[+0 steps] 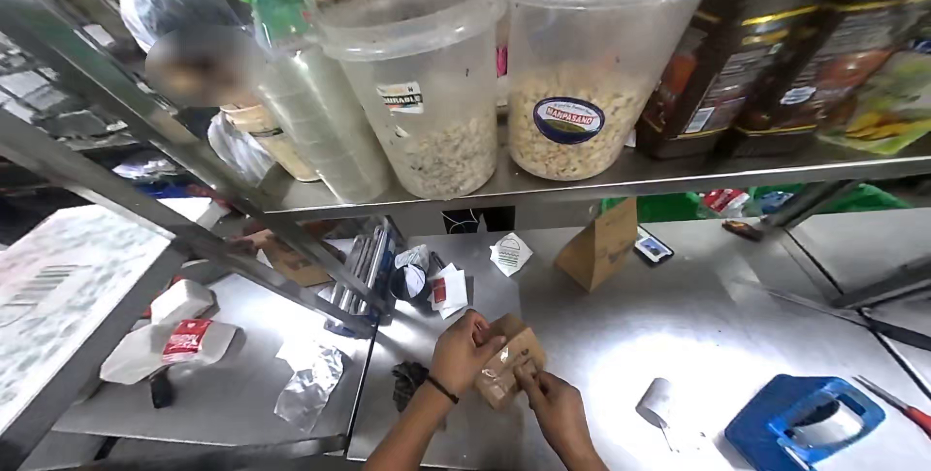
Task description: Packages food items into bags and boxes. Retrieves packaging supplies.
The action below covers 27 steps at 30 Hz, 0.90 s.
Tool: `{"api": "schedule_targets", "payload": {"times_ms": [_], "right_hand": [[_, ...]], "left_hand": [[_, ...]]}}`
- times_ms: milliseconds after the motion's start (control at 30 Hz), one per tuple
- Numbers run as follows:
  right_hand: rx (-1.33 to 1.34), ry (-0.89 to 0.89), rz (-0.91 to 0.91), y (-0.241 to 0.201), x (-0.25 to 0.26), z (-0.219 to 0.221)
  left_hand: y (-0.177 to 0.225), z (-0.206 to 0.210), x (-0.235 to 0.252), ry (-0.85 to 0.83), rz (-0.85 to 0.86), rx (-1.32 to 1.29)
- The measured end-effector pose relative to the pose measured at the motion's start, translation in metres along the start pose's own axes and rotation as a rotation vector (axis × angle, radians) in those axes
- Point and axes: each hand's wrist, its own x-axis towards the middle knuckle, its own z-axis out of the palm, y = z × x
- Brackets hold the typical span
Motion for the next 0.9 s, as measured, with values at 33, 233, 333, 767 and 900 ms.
{"api": "schedule_targets", "payload": {"times_ms": [33,233,333,767,900], "right_hand": [[-0.005,0.005,0.013,0.006,-0.003,0.0],[-0.102,0.01,0.025,0.008,-0.025,-0.027],[-0.102,0.091,-0.209,-0.035,-0.024,-0.012],[0.422,-0.239,-0.093,-0.03,-0.023,-0.012],[0.546,-0.238,-0.033,-0.055,-0.034,0.0]], "left_hand": [[-0.001,0.001,0.001,-0.026,-0.016,-0.001],[-0.001,0.005,0.017,-0.102,0.159,-0.035],[-0.016,-0.008,0.014,-0.163,0.091,0.046],[0.015,-0.018,-0.015,-0.229,0.253,0.192],[0.044,-0.01,-0.024,-0.304,0.167,0.386]]}}
